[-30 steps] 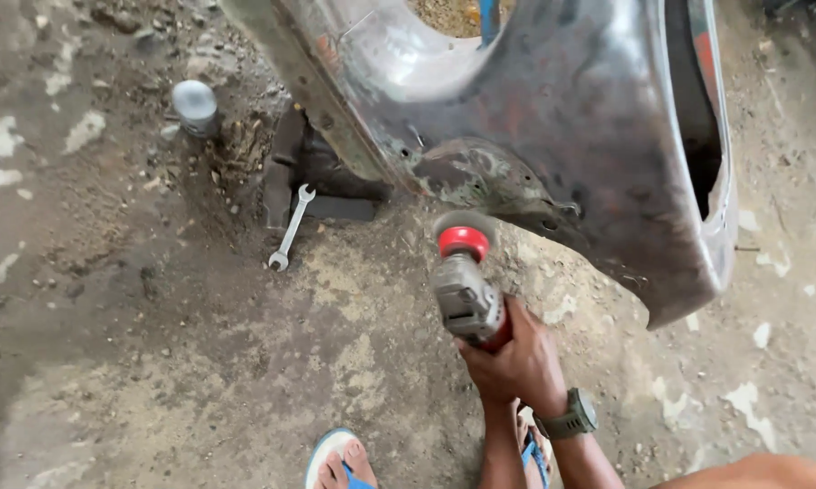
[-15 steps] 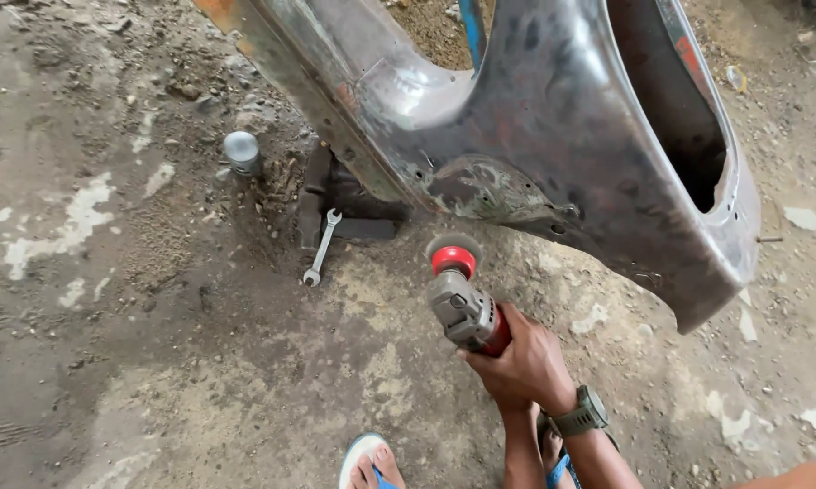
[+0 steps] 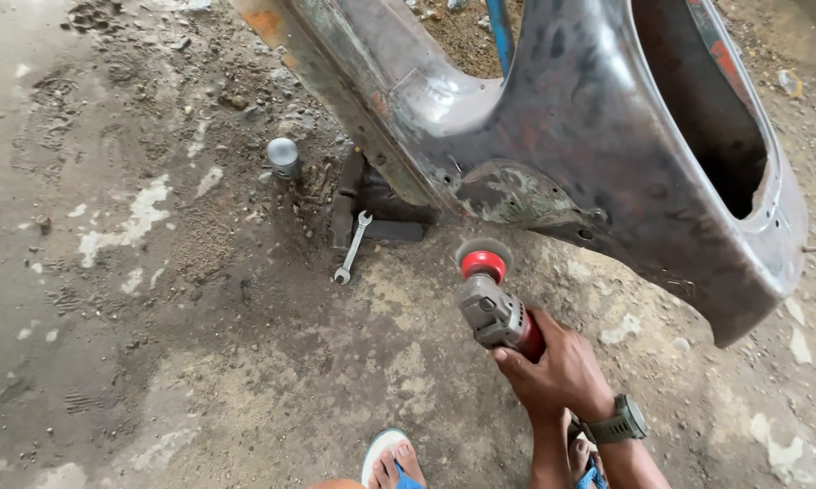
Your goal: Using a handheld angle grinder to smooth and prepare the surface of a motorcycle frame.
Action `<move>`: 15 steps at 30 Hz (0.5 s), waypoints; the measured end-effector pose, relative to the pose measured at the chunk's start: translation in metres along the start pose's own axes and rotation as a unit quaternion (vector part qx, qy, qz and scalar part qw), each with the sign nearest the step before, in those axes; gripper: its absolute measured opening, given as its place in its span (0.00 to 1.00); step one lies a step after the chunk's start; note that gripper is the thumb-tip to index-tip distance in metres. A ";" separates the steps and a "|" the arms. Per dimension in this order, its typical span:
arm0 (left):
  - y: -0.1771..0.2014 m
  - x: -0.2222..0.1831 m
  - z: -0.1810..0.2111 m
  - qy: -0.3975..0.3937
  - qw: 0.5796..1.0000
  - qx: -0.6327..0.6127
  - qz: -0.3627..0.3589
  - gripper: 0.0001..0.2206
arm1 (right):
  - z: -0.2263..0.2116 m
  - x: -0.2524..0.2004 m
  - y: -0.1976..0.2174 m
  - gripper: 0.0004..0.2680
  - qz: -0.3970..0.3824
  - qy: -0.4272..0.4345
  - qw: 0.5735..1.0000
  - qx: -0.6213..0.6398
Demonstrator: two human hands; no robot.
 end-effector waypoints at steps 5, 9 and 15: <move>0.007 -0.007 -0.001 0.001 1.000 -0.003 0.019 0.31 | 0.004 0.002 0.006 0.36 0.032 0.009 0.999 -0.003; 0.012 -0.012 -0.003 0.004 0.999 -0.008 0.033 0.32 | 0.000 0.000 0.005 0.36 0.032 0.018 0.999 -0.009; -0.028 -0.016 -0.031 -0.007 0.999 -0.012 0.050 0.32 | 0.002 0.001 0.001 0.32 0.009 -0.025 0.999 -0.022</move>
Point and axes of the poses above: each hand's wrist, its own x-axis towards the middle knuckle, its own y-axis out of the back of the hand, z = x × y, the point moved 8 cm from there along x, towards the middle knuckle, and after that the axes turned 9 degrees about x, right-handed, at the moved point
